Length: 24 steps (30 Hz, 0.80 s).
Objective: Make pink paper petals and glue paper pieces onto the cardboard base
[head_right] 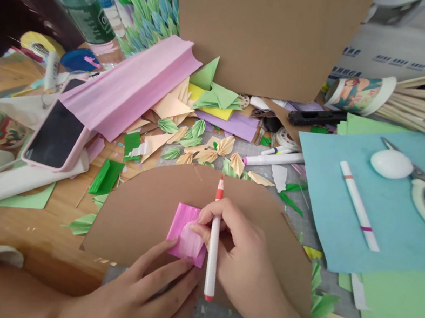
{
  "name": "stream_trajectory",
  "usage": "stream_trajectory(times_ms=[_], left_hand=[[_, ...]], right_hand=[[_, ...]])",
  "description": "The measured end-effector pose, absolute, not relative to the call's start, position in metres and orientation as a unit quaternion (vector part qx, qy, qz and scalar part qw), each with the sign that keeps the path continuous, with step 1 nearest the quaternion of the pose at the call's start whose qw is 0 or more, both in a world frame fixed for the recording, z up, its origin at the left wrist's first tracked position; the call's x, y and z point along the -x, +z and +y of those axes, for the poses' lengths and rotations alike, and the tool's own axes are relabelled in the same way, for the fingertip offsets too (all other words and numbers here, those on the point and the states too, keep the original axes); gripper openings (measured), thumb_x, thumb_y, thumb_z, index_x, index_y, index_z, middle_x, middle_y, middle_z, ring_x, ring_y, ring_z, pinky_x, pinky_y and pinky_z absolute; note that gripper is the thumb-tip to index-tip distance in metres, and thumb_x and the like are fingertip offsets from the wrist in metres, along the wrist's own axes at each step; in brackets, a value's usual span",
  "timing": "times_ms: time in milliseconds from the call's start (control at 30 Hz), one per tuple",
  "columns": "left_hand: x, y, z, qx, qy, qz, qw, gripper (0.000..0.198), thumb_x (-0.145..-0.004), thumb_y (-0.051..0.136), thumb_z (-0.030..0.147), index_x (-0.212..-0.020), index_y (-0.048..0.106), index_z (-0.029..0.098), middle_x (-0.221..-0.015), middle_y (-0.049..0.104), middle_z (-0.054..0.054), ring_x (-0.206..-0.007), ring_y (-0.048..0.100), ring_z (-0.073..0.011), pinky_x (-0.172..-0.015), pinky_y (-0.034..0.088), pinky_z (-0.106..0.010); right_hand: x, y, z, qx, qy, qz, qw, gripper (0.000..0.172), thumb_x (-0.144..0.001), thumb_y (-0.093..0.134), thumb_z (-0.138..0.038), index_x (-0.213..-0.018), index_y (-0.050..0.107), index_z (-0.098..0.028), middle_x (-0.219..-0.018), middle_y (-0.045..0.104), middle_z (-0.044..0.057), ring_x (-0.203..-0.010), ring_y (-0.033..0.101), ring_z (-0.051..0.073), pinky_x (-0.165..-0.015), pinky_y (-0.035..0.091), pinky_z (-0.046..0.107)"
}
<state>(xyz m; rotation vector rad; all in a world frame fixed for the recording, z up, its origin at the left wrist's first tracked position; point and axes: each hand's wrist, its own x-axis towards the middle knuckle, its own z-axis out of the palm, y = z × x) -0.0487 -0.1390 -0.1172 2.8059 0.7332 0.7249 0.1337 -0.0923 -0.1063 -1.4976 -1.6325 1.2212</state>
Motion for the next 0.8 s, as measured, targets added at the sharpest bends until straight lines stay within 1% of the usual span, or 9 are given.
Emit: stream_trajectory(times_ms=[100, 267, 367, 500, 633, 800], left_hand=[[0.047, -0.118, -0.14, -0.932, 0.255, 0.248, 0.07, 0.022, -0.093, 0.052, 0.022, -0.095, 0.07, 0.009, -0.099, 0.072, -0.011, -0.101, 0.06, -0.0267, -0.102, 0.047, -0.05], [0.049, -0.116, -0.141, -0.93, 0.252, 0.262, 0.057, 0.02, -0.091, 0.054, 0.023, -0.092, 0.07, 0.01, -0.093, 0.069, -0.009, -0.103, 0.056, -0.0259, -0.107, 0.043, -0.047], [0.051, -0.116, -0.142, -0.928, 0.248, 0.271, 0.066, 0.021, -0.091, 0.056, 0.026, -0.1, 0.069, 0.012, -0.101, 0.069, -0.009, -0.107, 0.056, -0.0246, -0.108, 0.044, -0.044], [0.051, -0.115, -0.142, -0.929, 0.224, 0.29, 0.055, 0.027, -0.089, 0.058, 0.03, -0.11, 0.066, 0.014, -0.116, 0.067, -0.013, -0.116, 0.058, -0.0276, -0.101, 0.051, -0.041], [0.049, -0.111, -0.138, -0.94, 0.182, 0.287, 0.0, 0.036, -0.087, 0.061, 0.031, -0.115, 0.065, 0.009, -0.116, 0.069, -0.016, -0.116, 0.062, -0.0307, -0.102, 0.052, -0.039], [0.048, -0.108, -0.138, -0.939, 0.163, 0.303, 0.0, 0.037, -0.087, 0.06, 0.027, -0.119, 0.062, 0.009, -0.119, 0.069, -0.016, -0.118, 0.063, -0.0304, -0.101, 0.053, -0.035]], right_hand=[[-0.13, -0.104, -0.094, 0.567, 0.428, -0.639, 0.296, 0.01, -0.089, 0.059, -0.025, -0.08, 0.055, -0.025, -0.08, 0.064, -0.002, -0.071, 0.062, 0.013, -0.057, 0.049, 0.021], [-0.127, -0.101, -0.095, 0.57, 0.374, -0.669, 0.297, 0.013, -0.085, 0.059, -0.017, -0.076, 0.055, -0.025, -0.072, 0.063, -0.004, -0.062, 0.059, 0.011, -0.055, 0.047, 0.021], [-0.127, -0.102, -0.094, 0.571, 0.371, -0.668, 0.3, 0.013, -0.083, 0.06, -0.016, -0.076, 0.054, -0.025, -0.07, 0.062, -0.004, -0.059, 0.058, 0.011, -0.053, 0.046, 0.021], [-0.128, -0.103, -0.094, 0.569, 0.34, -0.684, 0.304, 0.014, -0.082, 0.06, -0.014, -0.075, 0.054, -0.025, -0.068, 0.061, -0.006, -0.057, 0.056, 0.01, -0.052, 0.044, 0.021], [-0.128, -0.103, -0.094, 0.567, 0.321, -0.698, 0.297, 0.015, -0.084, 0.06, -0.014, -0.075, 0.055, -0.025, -0.067, 0.06, -0.007, -0.055, 0.054, 0.009, -0.051, 0.043, 0.02], [-0.127, -0.103, -0.094, 0.571, 0.325, -0.697, 0.288, 0.017, -0.083, 0.061, -0.011, -0.076, 0.055, -0.026, -0.067, 0.061, -0.008, -0.054, 0.055, 0.008, -0.051, 0.044, 0.019]])
